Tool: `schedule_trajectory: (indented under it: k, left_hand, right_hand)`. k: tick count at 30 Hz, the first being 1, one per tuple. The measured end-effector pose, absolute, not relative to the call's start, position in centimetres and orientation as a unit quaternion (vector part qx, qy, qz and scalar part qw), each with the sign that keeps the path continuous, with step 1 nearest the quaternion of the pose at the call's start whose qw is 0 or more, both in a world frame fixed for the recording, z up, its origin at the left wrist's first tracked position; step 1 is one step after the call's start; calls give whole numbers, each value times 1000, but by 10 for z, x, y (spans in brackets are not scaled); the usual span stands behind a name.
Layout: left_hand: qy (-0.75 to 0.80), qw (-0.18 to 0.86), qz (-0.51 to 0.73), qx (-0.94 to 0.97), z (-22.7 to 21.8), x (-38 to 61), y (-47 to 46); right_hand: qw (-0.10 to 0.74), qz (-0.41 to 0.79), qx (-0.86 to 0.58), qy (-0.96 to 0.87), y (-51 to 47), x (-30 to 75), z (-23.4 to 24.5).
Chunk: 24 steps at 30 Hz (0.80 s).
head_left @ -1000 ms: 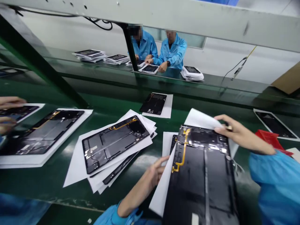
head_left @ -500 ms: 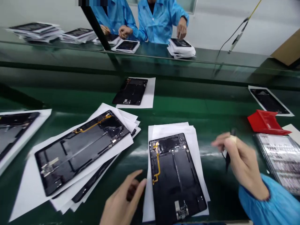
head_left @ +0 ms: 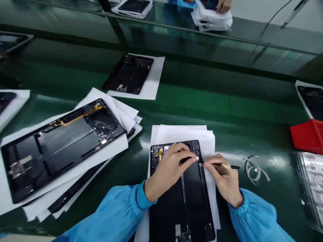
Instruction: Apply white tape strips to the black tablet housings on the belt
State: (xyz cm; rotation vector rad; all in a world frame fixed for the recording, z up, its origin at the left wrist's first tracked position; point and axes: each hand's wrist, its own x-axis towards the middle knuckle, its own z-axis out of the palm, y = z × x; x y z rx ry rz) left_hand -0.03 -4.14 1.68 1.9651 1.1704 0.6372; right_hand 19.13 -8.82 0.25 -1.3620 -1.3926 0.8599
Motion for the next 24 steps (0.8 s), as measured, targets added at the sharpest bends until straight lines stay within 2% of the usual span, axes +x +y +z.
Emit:
schedule_trajectory:
  k: [24]
  left_hand:
    - [451, 338, 239, 791, 10, -1, -50]
  right_hand:
    - [489, 330, -561, -580, -94, 190, -5]
